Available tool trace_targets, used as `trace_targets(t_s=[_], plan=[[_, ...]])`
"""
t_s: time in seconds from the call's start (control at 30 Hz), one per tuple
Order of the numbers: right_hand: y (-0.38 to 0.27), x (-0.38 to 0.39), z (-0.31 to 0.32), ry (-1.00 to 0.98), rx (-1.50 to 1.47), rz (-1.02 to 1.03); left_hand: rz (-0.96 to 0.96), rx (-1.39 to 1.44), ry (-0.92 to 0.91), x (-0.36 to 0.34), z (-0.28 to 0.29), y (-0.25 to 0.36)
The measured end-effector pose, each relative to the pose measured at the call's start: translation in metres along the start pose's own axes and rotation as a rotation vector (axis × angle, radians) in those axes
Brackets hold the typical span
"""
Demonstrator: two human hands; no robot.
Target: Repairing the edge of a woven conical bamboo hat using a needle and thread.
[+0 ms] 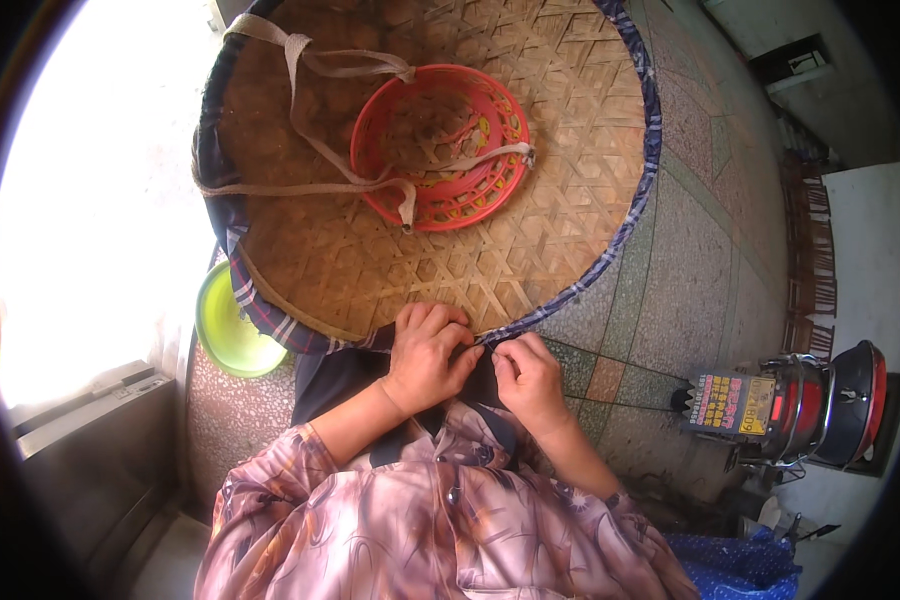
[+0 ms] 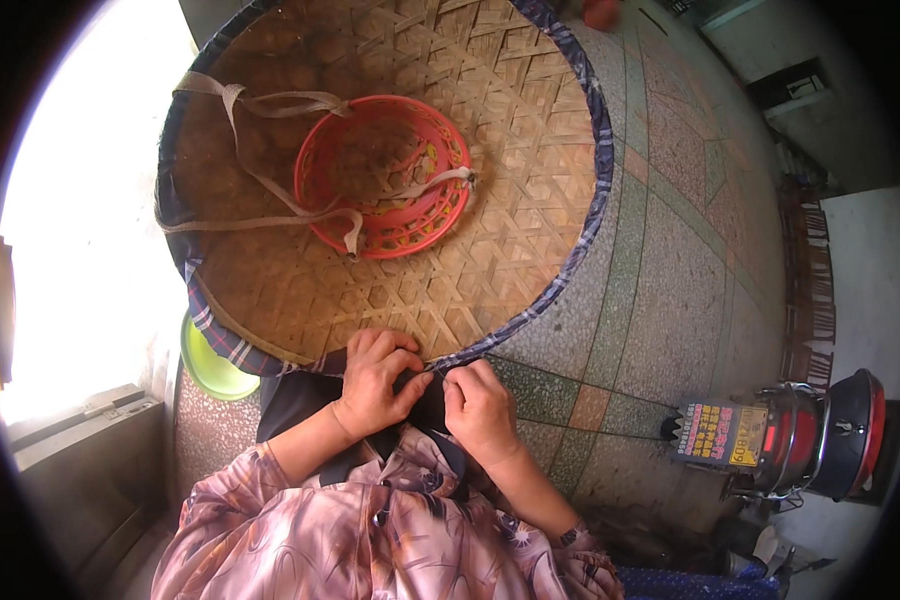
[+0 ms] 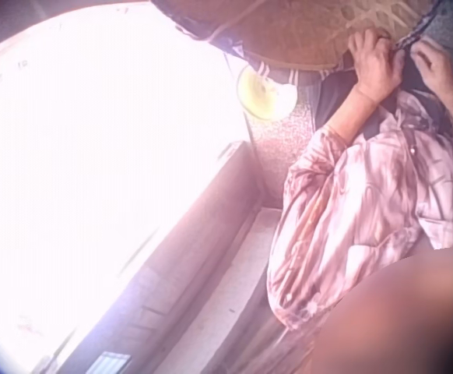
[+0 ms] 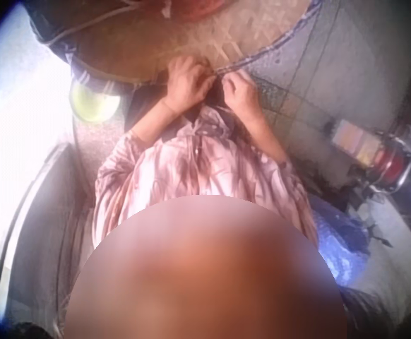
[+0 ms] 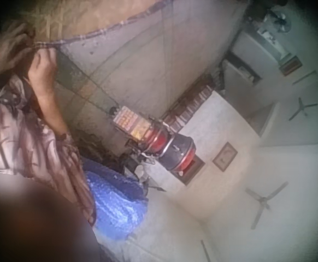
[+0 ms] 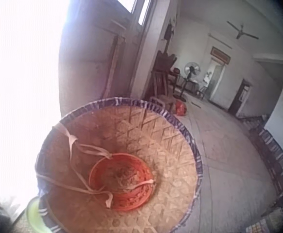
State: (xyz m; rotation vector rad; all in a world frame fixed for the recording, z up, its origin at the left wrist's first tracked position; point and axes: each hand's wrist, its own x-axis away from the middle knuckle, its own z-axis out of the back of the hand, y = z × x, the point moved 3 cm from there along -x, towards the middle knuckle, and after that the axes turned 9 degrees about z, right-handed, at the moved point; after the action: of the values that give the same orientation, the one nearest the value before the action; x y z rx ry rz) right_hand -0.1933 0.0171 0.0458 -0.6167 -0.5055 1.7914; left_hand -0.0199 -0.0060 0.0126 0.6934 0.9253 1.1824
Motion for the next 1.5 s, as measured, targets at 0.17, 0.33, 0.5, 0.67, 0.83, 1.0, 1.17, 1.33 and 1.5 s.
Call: trace_targets(t_s=[0.17,0.33,0.5,0.67,0.83,1.0,1.17,1.33,1.5], plan=[[-0.004,0.000,-0.009,-0.015,0.200,0.101,0.017,-0.032,0.022,0.000,-0.007,-0.003],[-0.005,-0.009,-0.014,-0.067,0.259,0.113,0.031,-0.035,0.028,0.000,-0.008,-0.003],[-0.020,-0.026,0.000,-0.292,0.368,0.013,0.095,0.015,0.046,0.002,-0.010,-0.009],[-0.034,-0.055,0.010,-0.357,0.442,0.104,0.077,0.020,0.069,0.003,-0.008,-0.010],[-0.026,-0.066,-0.009,-0.408,0.530,0.221,-0.018,-0.030,0.071,0.005,-0.007,-0.008],[-0.041,-0.070,-0.010,-0.530,0.652,0.286,-0.040,-0.033,0.041,0.004,0.002,0.000],[-0.050,-0.078,-0.017,-0.676,0.741,0.318,-0.036,-0.186,-0.043,-0.004,0.014,0.006],[-0.050,-0.077,-0.022,-0.660,0.792,0.298,-0.082,-0.132,0.001,-0.002,0.015,-0.005],[-0.036,-0.071,-0.022,-0.423,0.672,0.302,-0.089,-0.029,0.038,0.001,0.008,-0.018]])
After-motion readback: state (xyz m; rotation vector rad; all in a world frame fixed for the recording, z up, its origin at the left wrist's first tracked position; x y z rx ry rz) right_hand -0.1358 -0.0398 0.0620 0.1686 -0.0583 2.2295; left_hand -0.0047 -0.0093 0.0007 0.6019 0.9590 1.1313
